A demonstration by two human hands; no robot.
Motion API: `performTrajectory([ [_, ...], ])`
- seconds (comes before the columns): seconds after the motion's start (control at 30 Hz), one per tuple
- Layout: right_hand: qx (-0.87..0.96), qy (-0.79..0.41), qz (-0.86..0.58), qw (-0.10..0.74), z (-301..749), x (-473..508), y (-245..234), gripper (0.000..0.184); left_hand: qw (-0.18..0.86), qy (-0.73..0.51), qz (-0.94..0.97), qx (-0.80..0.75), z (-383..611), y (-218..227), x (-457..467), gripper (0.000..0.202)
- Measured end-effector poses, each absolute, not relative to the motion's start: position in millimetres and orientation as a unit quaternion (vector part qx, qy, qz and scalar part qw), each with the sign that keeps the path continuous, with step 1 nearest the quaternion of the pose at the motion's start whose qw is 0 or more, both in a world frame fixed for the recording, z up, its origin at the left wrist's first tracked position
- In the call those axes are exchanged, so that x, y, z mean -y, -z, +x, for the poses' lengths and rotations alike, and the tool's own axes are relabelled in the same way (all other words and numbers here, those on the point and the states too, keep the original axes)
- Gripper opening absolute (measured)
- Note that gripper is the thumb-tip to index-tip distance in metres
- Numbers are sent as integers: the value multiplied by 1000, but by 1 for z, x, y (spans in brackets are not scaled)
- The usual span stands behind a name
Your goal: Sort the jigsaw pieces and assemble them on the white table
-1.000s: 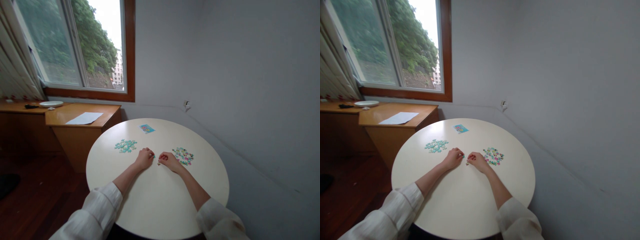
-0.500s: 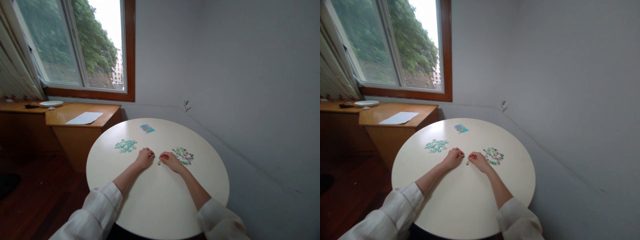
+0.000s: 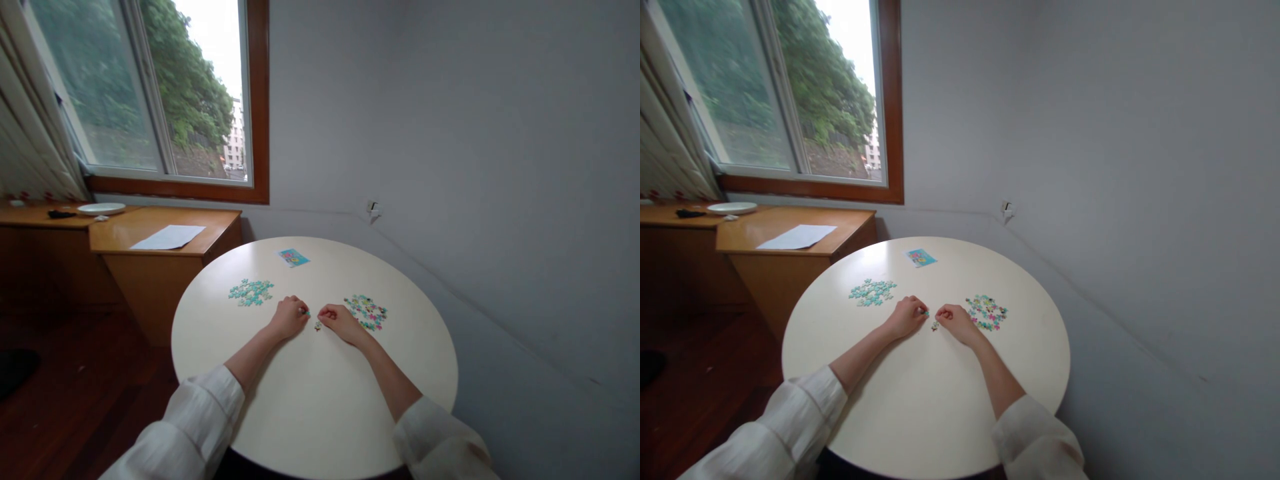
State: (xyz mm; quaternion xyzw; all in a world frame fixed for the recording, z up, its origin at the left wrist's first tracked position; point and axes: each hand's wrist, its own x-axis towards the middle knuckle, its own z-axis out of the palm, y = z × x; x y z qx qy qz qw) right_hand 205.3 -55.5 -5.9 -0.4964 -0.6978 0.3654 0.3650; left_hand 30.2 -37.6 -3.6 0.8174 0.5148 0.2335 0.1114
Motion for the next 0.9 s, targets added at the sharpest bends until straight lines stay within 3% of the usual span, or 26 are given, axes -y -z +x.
performTrajectory([
  [0.37, 679, -330, -503, 420, 211, 46, 12, 16, 118, -221, 821, -514, 30, 2, 36, 19],
  [0.6, 613, -202, -602, 470, 247, 36, 5, 19, 113, -224, 824, -508, 30, 4, 36, 22],
  [0.7, 565, -117, -686, 443, 273, 34, 3, 17, 112, -221, 824, -509, 30, 4, 36, 22],
  [0.9, 527, -80, -763, 364, 314, 31, 13, 20, 113, -219, 824, -510, 30, 5, 36, 24],
])
